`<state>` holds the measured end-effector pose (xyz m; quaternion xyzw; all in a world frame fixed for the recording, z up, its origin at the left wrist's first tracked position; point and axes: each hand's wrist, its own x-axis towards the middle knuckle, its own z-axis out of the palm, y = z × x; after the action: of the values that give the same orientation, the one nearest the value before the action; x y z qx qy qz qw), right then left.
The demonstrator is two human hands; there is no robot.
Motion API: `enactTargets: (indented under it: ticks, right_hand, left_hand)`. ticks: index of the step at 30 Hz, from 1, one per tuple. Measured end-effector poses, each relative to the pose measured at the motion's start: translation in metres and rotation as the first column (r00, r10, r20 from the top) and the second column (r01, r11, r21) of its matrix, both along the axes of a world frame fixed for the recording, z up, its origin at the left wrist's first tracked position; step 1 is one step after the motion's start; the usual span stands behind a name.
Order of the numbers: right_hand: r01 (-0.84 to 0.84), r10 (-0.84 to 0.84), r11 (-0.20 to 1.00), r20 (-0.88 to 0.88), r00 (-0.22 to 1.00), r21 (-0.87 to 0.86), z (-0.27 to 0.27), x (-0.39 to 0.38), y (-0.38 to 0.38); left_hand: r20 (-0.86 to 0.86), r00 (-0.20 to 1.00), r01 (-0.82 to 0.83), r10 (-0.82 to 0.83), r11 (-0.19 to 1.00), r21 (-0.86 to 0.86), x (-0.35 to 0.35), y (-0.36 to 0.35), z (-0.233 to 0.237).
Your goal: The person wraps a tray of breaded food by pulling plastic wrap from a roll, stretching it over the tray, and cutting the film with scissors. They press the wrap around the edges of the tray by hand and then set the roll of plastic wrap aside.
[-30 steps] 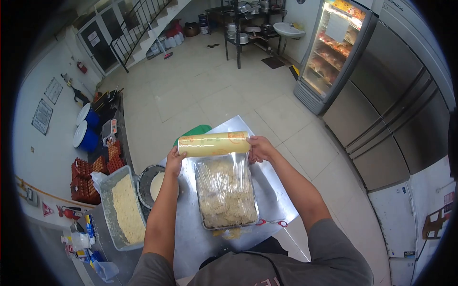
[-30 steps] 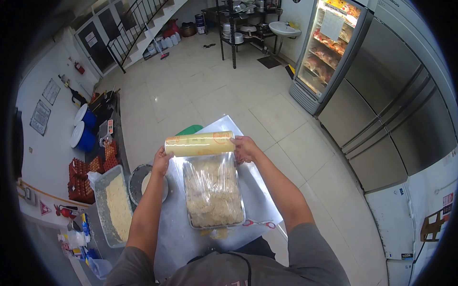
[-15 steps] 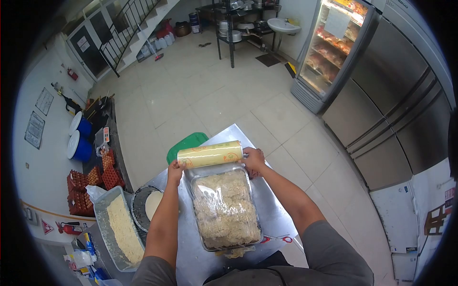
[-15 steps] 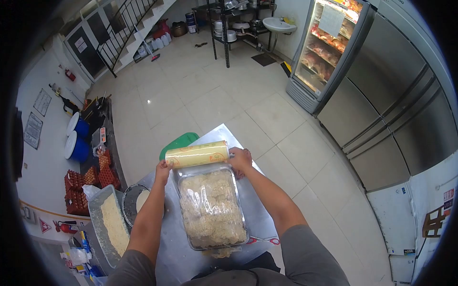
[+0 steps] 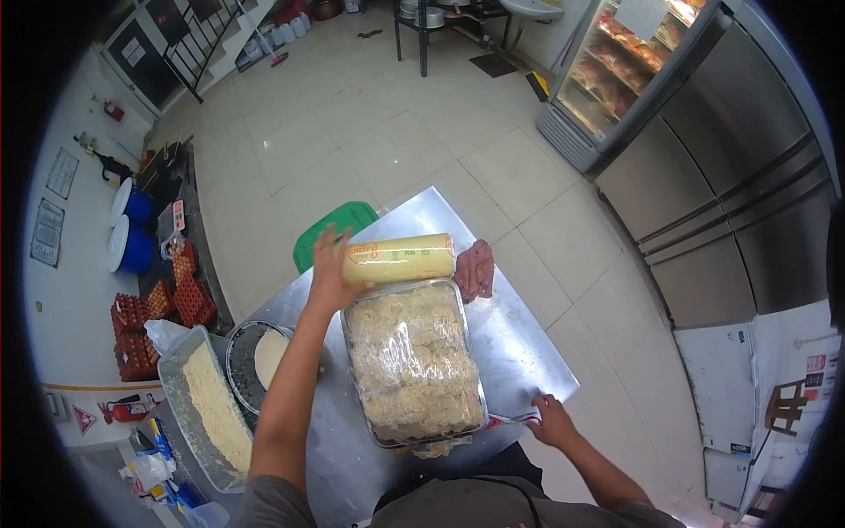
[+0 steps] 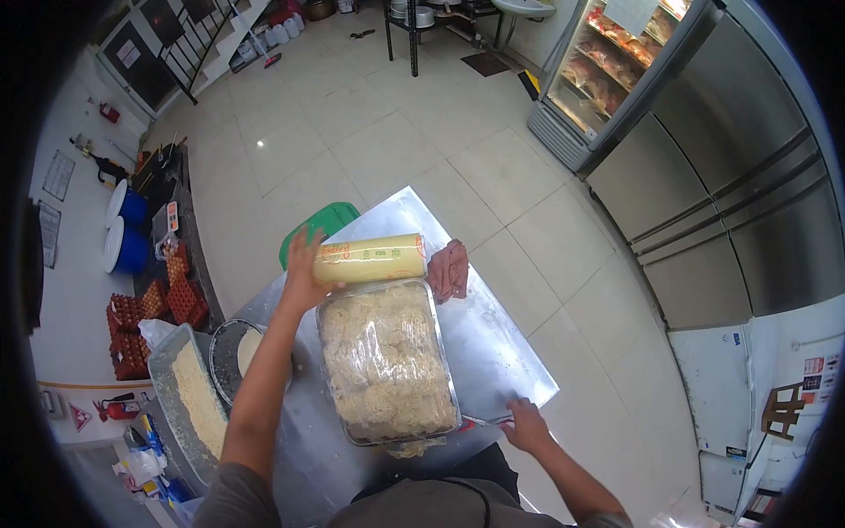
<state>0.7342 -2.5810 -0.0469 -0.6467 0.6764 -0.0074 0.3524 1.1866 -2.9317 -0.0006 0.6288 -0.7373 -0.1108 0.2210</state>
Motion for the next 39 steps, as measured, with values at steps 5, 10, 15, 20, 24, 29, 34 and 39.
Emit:
enactTargets:
  ticks: [5, 10, 15, 20, 24, 29, 34, 39]
  right_hand:
    - [0.008, -0.006, 0.999, 0.028, 1.0, -0.05, -0.016, 0.001, 0.038]
    - [0.076, -0.066, 0.995, 0.136, 0.989, -0.068, -0.02, -0.009, 0.048]
    - [0.187, -0.161, 0.98, 0.273, 0.948, -0.072, -0.012, -0.014, 0.043]
    - [0.419, -0.41, 0.902, 0.098, 0.907, -0.102, -0.042, -0.019, 0.065]
    - [0.57, -0.585, 0.807, 0.344, 0.734, 0.156, -0.035, -0.03, 0.061]
    - [0.577, -0.5, 0.817, 0.484, 0.718, -0.012, 0.031, -0.061, 0.026]
    - [0.3, -0.201, 0.866, 0.271, 0.941, -0.4, 0.079, -0.061, -0.032]
    - [0.01, 0.113, 0.891, 0.244, 0.963, -0.453, 0.006, -0.051, -0.027]
  left_hand:
    - [0.028, 0.9, 0.398, -0.435, 0.848, 0.35, -0.036, -0.047, -0.007]
    - [-0.051, 0.935, 0.353, -0.351, 0.902, 0.249, -0.026, -0.071, -0.042]
    - [0.018, 0.953, 0.291, -0.303, 0.929, 0.229, -0.029, -0.074, -0.045]
    - [0.026, 0.939, 0.327, -0.342, 0.916, 0.233, -0.029, -0.076, -0.046]
    - [0.032, 0.944, 0.305, -0.328, 0.908, 0.287, -0.031, -0.081, -0.049]
    - [-0.028, 0.965, 0.255, -0.262, 0.9, 0.354, -0.031, -0.083, -0.052]
    - [-0.113, 0.963, 0.268, -0.243, 0.888, 0.374, -0.022, -0.092, -0.067]
    - [-0.168, 0.946, 0.323, -0.278, 0.859, 0.398, -0.026, -0.095, -0.064]
